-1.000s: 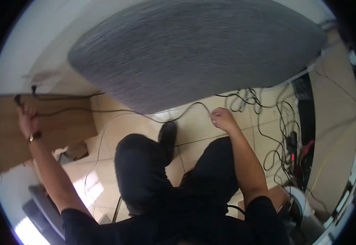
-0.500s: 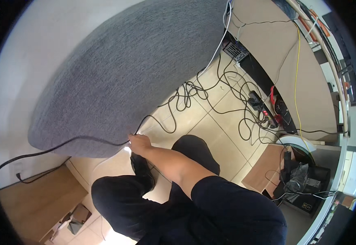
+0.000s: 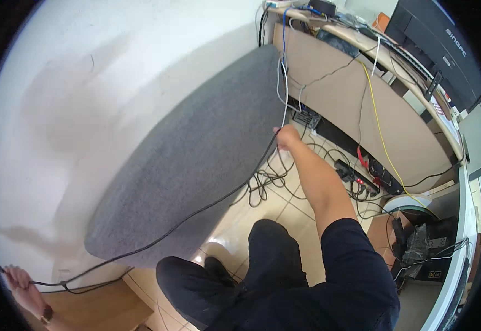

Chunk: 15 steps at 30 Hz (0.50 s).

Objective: Organizing an office workspace by moving a grey divider panel, managing computer cables, and arranging office chairs.

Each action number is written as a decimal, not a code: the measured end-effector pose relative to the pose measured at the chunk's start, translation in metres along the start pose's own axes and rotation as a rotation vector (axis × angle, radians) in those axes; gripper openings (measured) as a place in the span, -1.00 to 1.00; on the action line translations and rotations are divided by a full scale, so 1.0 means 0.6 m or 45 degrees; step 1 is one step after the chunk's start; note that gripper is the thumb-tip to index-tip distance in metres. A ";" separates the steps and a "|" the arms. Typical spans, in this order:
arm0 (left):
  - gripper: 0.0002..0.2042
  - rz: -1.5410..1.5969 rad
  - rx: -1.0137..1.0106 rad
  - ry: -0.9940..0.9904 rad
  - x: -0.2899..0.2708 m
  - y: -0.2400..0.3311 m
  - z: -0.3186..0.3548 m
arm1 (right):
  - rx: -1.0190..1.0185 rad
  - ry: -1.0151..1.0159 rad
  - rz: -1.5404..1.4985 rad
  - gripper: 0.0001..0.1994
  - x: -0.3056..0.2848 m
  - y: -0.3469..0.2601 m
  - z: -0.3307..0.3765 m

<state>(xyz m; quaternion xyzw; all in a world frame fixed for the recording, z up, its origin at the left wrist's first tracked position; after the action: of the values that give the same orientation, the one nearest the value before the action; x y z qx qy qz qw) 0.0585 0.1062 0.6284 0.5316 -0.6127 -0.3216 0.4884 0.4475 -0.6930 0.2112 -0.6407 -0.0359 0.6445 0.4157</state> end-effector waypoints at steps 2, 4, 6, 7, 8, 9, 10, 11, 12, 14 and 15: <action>-0.83 -0.070 0.200 0.629 0.028 -0.041 -0.003 | 0.215 0.066 -0.333 -0.63 -0.053 -0.042 -0.046; -0.82 -0.206 0.248 0.765 0.040 -0.139 -0.023 | 0.283 -0.212 -0.905 -0.52 -0.053 -0.066 -0.105; -0.78 -0.370 0.149 0.730 0.031 -0.200 -0.017 | 0.085 -0.051 -0.942 -0.53 -0.065 -0.145 -0.123; -0.77 -0.408 0.081 0.595 0.048 -0.234 -0.016 | -0.110 0.123 -0.972 -0.53 -0.091 -0.190 -0.130; -0.75 -0.643 0.087 0.714 0.033 -0.258 -0.004 | -0.128 0.106 -0.977 -0.53 -0.101 -0.224 -0.142; -0.72 -0.877 0.084 0.834 0.019 -0.286 0.008 | -0.299 0.303 -0.769 -0.50 -0.130 -0.256 -0.155; -0.72 -0.885 0.083 0.852 0.021 -0.321 0.011 | -0.460 0.498 -0.554 -0.47 -0.151 -0.281 -0.167; -0.70 -1.024 0.153 0.848 0.038 -0.370 -0.004 | -0.474 0.516 -0.547 -0.47 -0.167 -0.282 -0.221; -0.68 -1.142 0.216 0.831 0.058 -0.426 -0.027 | -0.562 0.670 -0.524 -0.42 -0.202 -0.265 -0.289; -0.66 -1.151 0.094 0.898 0.049 -0.459 -0.009 | -0.534 0.692 -0.334 -0.25 -0.171 -0.313 -0.293; -0.64 -1.108 -0.012 0.925 0.054 -0.475 -0.007 | -0.545 0.673 -0.334 -0.25 -0.182 -0.335 -0.298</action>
<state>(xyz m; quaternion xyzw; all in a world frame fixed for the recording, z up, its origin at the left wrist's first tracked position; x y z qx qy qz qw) 0.1601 0.0106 0.3776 0.8096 -0.1282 -0.2925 0.4925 0.6809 -0.7125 0.3828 -0.8477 -0.1432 0.3757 0.3461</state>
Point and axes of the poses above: each hand's wrist, its own z-axis away from the middle knuckle, its own x-axis out of the palm, y = z × x, the point moved 7 cm from there along -z, towards the middle knuckle, and after that the axes turned 11 degrees about y, right-handed, at the moved point
